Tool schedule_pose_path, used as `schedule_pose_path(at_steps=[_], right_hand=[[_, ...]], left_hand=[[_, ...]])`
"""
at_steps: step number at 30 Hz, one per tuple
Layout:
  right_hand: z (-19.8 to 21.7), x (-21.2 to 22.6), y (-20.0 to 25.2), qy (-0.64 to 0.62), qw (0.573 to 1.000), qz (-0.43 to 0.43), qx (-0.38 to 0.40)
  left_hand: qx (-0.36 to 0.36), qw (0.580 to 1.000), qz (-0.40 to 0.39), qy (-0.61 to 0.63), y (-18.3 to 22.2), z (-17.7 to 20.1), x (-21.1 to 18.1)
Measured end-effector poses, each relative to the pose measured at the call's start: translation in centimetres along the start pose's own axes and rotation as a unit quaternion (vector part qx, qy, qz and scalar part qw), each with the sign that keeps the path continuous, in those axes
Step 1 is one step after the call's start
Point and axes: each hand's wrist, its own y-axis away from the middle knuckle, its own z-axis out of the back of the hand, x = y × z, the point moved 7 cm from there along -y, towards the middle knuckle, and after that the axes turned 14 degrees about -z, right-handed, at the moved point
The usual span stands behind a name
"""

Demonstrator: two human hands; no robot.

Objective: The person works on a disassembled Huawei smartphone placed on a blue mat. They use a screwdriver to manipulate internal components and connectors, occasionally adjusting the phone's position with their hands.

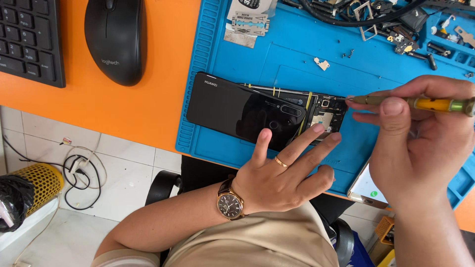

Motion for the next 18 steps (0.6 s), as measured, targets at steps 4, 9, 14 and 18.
schedule_pose_path(at_steps=[4, 9, 14, 18], right_hand=[[-0.1, -0.2, -0.1, 0.006, 1.0, -0.011, 0.005], [-0.1, -0.5, 0.2, 0.037, 0.999, 0.003, 0.004], [0.1, -1.1, 0.9, 0.067, 0.998, 0.02, 0.008], [0.5, -2.2, 1.6, 0.138, 0.989, 0.047, 0.017]], left_hand=[[-0.002, 1.0, 0.007, 0.01, -0.1, 0.0, 0.1], [-0.008, 1.0, 0.009, 0.013, -0.2, 0.1, 0.1], [-0.012, 1.0, 0.014, 0.018, -0.4, 0.2, 0.2], [-0.016, 1.0, 0.017, 0.01, -0.3, 0.2, 0.2]])
